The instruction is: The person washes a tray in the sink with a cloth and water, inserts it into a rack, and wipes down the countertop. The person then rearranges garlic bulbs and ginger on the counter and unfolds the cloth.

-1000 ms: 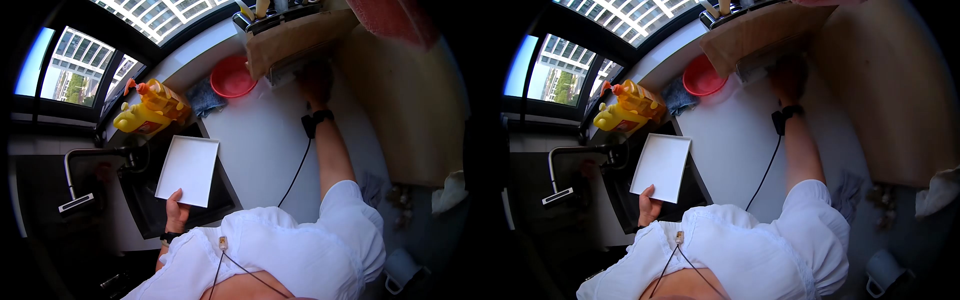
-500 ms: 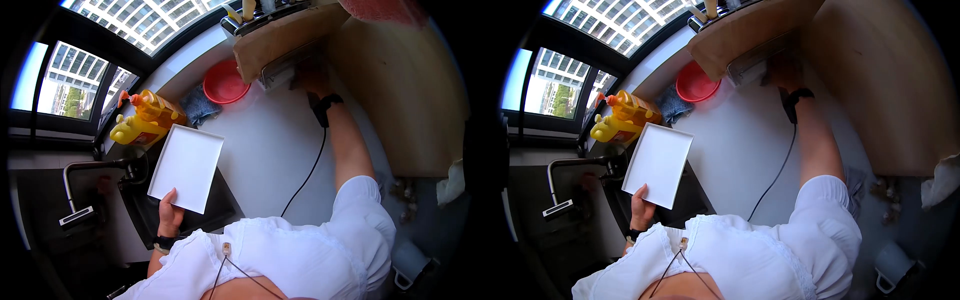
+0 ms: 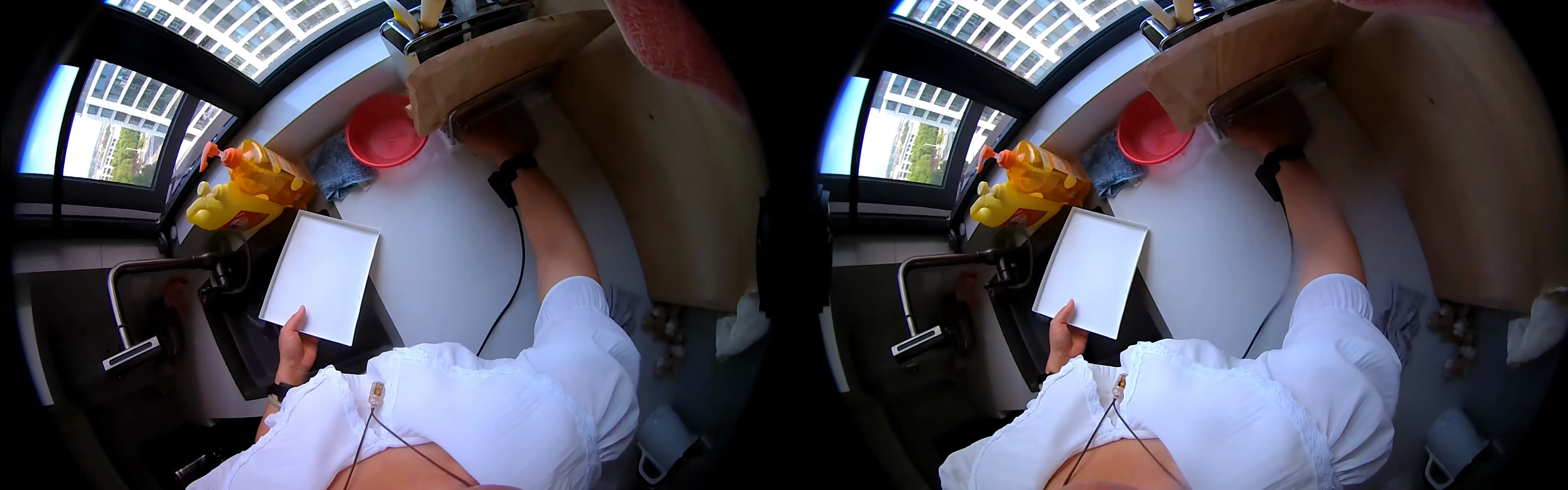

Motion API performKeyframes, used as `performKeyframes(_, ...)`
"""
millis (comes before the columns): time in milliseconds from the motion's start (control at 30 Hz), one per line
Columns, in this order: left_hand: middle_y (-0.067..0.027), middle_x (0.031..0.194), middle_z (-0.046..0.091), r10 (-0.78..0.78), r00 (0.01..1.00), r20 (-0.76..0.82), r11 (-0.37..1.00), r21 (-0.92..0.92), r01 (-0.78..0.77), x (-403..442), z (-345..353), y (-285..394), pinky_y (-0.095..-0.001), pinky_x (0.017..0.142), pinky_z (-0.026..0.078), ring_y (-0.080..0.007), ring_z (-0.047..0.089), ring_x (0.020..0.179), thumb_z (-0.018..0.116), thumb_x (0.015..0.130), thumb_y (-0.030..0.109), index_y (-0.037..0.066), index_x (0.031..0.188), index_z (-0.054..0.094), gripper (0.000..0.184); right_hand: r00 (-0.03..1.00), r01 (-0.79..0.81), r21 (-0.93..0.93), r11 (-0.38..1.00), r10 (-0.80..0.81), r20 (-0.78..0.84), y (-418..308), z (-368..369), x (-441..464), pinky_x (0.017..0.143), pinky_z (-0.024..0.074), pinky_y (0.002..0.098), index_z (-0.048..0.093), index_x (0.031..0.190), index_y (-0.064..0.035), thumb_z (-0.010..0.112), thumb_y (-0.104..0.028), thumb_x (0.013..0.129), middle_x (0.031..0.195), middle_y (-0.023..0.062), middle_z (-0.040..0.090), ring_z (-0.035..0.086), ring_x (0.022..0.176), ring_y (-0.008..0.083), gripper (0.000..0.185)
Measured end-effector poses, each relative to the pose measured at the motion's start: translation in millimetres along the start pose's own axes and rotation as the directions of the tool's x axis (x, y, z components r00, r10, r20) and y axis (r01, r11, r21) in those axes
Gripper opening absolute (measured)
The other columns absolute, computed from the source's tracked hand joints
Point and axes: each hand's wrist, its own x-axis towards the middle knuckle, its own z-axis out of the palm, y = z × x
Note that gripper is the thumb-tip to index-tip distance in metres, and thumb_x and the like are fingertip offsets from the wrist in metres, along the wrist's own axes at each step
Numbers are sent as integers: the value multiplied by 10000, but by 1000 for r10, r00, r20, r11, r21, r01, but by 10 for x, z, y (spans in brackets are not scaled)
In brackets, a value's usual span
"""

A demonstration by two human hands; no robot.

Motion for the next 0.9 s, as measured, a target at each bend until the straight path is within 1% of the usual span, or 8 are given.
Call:
performKeyframes(167, -105, 1166, 601, 32, 999, 10, 997, 64, -33, -69, -26, -33, -405, 995, 423, -259, 570, 1112, 574, 895, 184, 30, 1231, 505, 377, 948, 180, 19, 984, -178, 264, 43, -57, 44, 937, 430, 411, 544, 1238, -80, 483, -362, 889, 1239, 161, 578, 582, 1031, 334, 452)
performKeyframes(267, -104, 1199, 568, 51, 997, -57, 998, 43, -48, -158, -29, -7, -401, 980, 437, -245, 558, 1118, 568, 899, 133, 34, 1284, 459, 412, 885, 463, -9, 886, -462, 62, 275, 13, 2, 923, 432, 411, 543, 1238, -76, 496, -395, 887, 1236, 167, 577, 588, 998, 322, 476)
performKeyframes(333, -105, 1199, 567, 22, 997, -75, 1000, 18, -21, -137, -45, -27, -402, 983, 434, -248, 555, 1123, 566, 900, 134, 35, 1288, 456, 415, 962, -50, 307, 950, -37, 269, 31, -447, -83, 982, 402, 406, 565, 1218, -56, 498, -370, 891, 1256, 190, 567, 550, 1111, 326, 458)
performKeyframes(400, -106, 1202, 567, 12, 997, -82, 1000, -14, -13, -128, -79, -25, -400, 982, 435, -253, 551, 1129, 564, 899, 136, 31, 1287, 460, 415, 944, -243, 334, 911, 143, 299, -39, -533, -103, 1023, 372, 398, 555, 1237, -59, 511, -373, 886, 1300, 191, 535, 507, 1193, 316, 473)
performKeyframes(500, -101, 1201, 569, 63, 993, -97, 998, -5, -64, -138, -13, 5, -397, 977, 438, -256, 555, 1123, 568, 898, 138, 30, 1280, 469, 409, 997, -64, 58, 996, 66, -27, 101, -308, 21, 1048, 342, 387, 514, 1296, -84, 534, -403, 872, 1366, 171, 483, 458, 1244, 295, 531)
performKeyframes(767, -103, 1206, 564, 77, 990, -116, 996, -29, -81, -198, -135, -18, -400, 978, 431, -253, 550, 1128, 567, 896, 133, 30, 1290, 465, 420, 948, -64, -336, 940, -48, -315, 294, 168, 149, 1058, 329, 396, 508, 1310, -83, 524, -407, 875, 1357, 164, 495, 458, 1246, 304, 543)
performKeyframes(867, -101, 1201, 568, 54, 992, -113, 997, -50, -60, -217, -284, -86, -394, 975, 434, -252, 555, 1119, 569, 898, 137, 27, 1284, 469, 414, 966, -35, -350, 936, -58, -252, 390, 218, 129, 1062, 324, 399, 506, 1315, -82, 520, -408, 876, 1354, 161, 500, 458, 1246, 307, 547)
performKeyframes(900, -101, 1199, 569, 51, 993, -109, 997, -52, -57, -230, -264, -80, -393, 975, 434, -251, 556, 1118, 567, 899, 136, 27, 1282, 470, 409, 994, -18, -225, 974, -7, -108, 405, 207, 94, 1068, 318, 404, 512, 1314, -91, 516, -405, 876, 1352, 161, 502, 455, 1247, 313, 539)
